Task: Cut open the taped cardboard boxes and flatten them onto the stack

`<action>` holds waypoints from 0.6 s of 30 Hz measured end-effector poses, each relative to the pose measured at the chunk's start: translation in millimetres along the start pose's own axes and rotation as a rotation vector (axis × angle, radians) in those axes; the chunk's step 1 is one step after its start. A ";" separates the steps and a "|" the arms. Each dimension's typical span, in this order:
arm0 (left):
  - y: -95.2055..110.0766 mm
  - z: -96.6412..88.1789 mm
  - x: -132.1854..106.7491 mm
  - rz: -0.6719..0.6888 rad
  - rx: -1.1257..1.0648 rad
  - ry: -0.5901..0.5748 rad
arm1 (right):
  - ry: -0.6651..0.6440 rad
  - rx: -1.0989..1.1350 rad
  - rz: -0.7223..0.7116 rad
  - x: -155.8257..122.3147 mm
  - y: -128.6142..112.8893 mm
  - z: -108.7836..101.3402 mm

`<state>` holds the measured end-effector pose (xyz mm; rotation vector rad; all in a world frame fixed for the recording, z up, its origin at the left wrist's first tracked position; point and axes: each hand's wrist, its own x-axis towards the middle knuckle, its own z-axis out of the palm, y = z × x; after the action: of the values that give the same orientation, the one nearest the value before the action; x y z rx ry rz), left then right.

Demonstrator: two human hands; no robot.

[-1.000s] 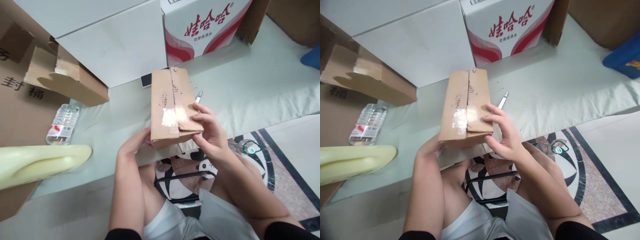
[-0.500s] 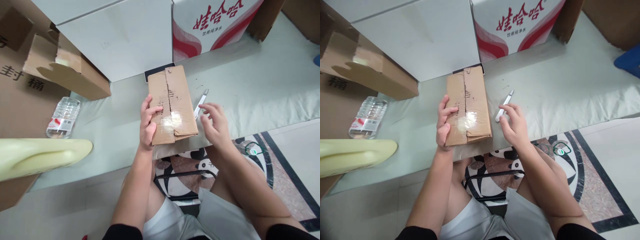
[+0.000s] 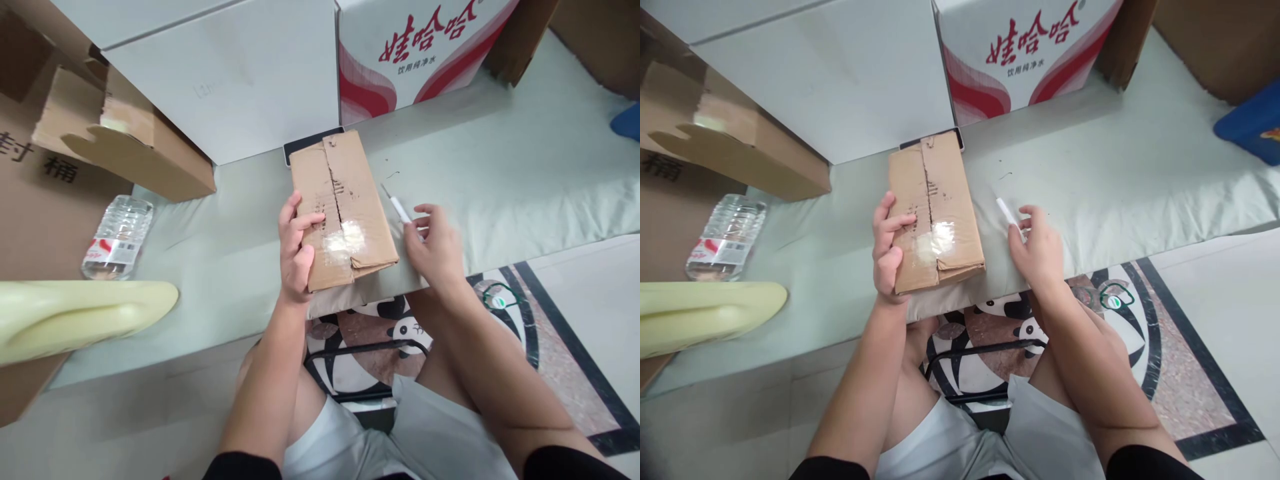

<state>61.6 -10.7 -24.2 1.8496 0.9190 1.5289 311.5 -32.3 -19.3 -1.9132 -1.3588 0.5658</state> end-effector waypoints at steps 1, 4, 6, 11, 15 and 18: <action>1.7 3.1 -0.2 0.000 0.012 0.012 | 0.009 0.118 0.018 -1.7 -4.2 -3.1; 8.8 13.7 -0.7 0.016 0.061 0.066 | 0.026 0.514 -0.011 -8.3 -16.8 -16.5; 14.2 20.3 -0.7 0.050 0.098 0.082 | 0.025 0.773 -0.099 -12.6 -21.1 -30.5; 21.7 28.5 -0.9 0.094 0.157 0.086 | -0.116 1.025 -0.307 -17.0 -19.5 -63.2; 22.9 30.7 -1.7 0.052 0.170 0.096 | -0.046 0.936 -0.418 -22.2 -32.5 -59.3; 24.8 34.4 -2.0 0.059 0.174 0.114 | 0.134 0.842 -0.491 -35.9 -45.4 -50.5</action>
<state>98.9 -27.2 -12.5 1.9415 1.0891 1.6507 305.9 -72.1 46.2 -0.8892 -1.1741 0.6111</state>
